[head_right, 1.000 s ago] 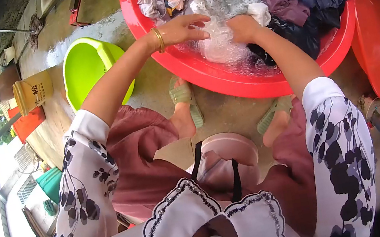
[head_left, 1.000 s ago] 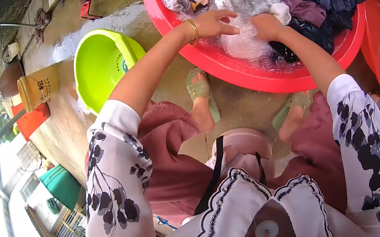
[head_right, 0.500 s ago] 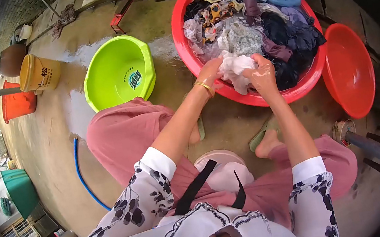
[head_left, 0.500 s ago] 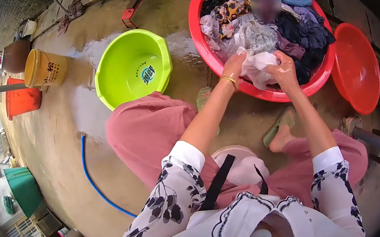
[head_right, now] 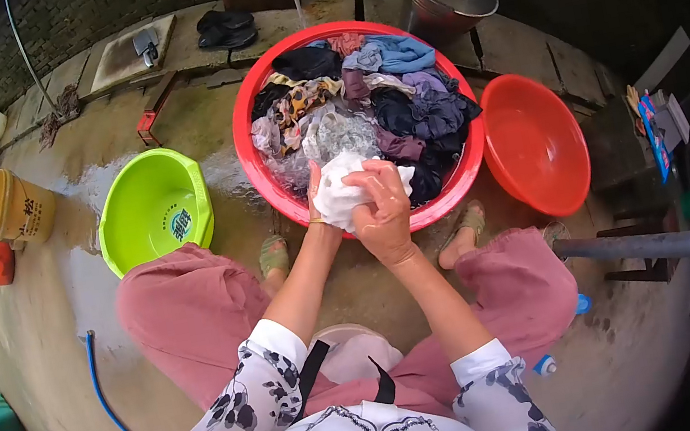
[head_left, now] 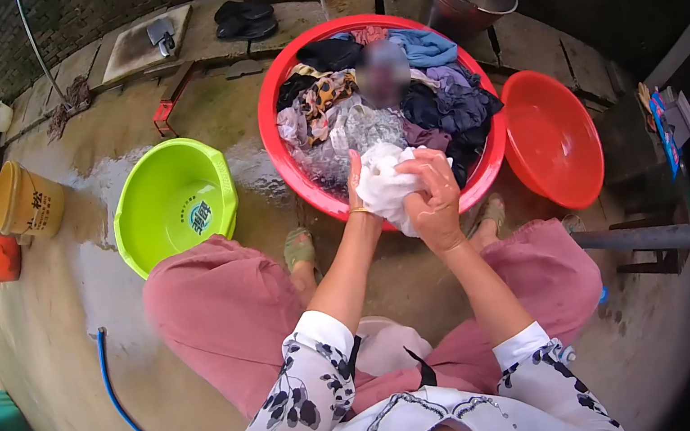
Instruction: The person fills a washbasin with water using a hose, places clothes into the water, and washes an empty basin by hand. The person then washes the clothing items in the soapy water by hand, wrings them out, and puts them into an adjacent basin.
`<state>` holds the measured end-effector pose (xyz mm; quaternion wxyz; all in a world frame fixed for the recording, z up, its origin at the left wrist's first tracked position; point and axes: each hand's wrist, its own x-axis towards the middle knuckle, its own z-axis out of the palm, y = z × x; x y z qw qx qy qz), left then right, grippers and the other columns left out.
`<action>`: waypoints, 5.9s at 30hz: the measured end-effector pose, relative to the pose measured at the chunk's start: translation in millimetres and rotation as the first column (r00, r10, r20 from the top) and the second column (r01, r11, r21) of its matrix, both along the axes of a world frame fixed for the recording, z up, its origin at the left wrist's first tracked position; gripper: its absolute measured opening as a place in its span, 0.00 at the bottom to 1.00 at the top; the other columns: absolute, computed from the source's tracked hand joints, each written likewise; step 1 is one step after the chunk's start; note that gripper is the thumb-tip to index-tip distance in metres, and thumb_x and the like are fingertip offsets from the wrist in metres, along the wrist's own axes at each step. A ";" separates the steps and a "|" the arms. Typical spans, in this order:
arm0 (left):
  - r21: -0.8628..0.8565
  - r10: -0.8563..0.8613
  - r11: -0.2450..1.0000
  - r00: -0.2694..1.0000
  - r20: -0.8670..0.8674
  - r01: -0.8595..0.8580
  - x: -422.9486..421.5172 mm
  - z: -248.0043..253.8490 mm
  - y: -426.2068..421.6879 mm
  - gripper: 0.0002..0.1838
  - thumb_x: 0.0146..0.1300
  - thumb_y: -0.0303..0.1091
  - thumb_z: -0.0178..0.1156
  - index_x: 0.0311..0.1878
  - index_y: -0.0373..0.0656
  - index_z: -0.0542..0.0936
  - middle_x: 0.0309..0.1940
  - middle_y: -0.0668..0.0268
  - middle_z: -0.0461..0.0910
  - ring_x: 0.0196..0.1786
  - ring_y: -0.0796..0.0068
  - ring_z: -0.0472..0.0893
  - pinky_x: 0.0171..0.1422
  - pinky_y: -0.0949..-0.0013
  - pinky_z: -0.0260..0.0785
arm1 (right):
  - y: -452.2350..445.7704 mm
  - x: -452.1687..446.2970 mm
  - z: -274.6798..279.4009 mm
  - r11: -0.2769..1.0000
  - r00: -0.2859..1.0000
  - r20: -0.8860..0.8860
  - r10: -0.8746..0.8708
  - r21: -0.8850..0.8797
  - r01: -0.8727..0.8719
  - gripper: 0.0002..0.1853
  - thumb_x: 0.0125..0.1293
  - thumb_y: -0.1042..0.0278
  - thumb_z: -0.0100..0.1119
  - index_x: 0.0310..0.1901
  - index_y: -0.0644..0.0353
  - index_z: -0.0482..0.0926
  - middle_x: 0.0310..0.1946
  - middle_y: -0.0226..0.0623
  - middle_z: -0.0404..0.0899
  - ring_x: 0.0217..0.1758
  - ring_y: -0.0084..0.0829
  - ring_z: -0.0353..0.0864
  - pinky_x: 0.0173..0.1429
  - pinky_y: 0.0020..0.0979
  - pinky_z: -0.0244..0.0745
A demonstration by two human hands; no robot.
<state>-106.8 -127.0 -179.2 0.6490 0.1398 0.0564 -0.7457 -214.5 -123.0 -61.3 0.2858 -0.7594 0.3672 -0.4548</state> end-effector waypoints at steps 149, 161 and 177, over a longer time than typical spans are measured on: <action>-0.338 0.390 0.920 -0.386 0.836 0.196 95.0 341.9 -102.1 0.13 0.57 0.48 0.59 0.32 0.50 0.82 0.33 0.58 0.83 0.39 0.59 0.82 0.42 0.66 0.71 | -163.9 -103.2 220.4 0.830 0.637 0.767 0.081 0.302 -0.469 0.09 0.63 0.71 0.46 0.41 0.60 0.74 0.38 0.36 0.76 0.41 0.32 0.76 0.51 0.34 0.71; 0.344 0.496 0.783 -0.854 0.156 0.517 111.2 86.6 -82.6 0.12 0.45 0.29 0.60 0.35 0.42 0.74 0.27 0.55 0.78 0.37 0.52 0.78 0.39 0.54 0.68 | -119.1 -40.7 -34.4 0.987 0.731 -0.673 0.117 0.161 -0.010 0.14 0.44 0.77 0.49 0.37 0.67 0.75 0.31 0.59 0.77 0.38 0.56 0.77 0.44 0.50 0.70; 0.744 0.115 0.555 -0.920 0.374 0.372 70.6 -213.2 -64.8 0.20 0.60 0.38 0.47 0.56 0.48 0.72 0.64 0.49 0.60 0.58 0.47 0.70 0.63 0.46 0.59 | -123.5 11.2 -337.5 0.844 0.311 -0.784 0.537 0.501 -0.191 0.17 0.55 0.62 0.51 0.47 0.52 0.73 0.52 0.50 0.69 0.55 0.50 0.68 0.59 0.50 0.61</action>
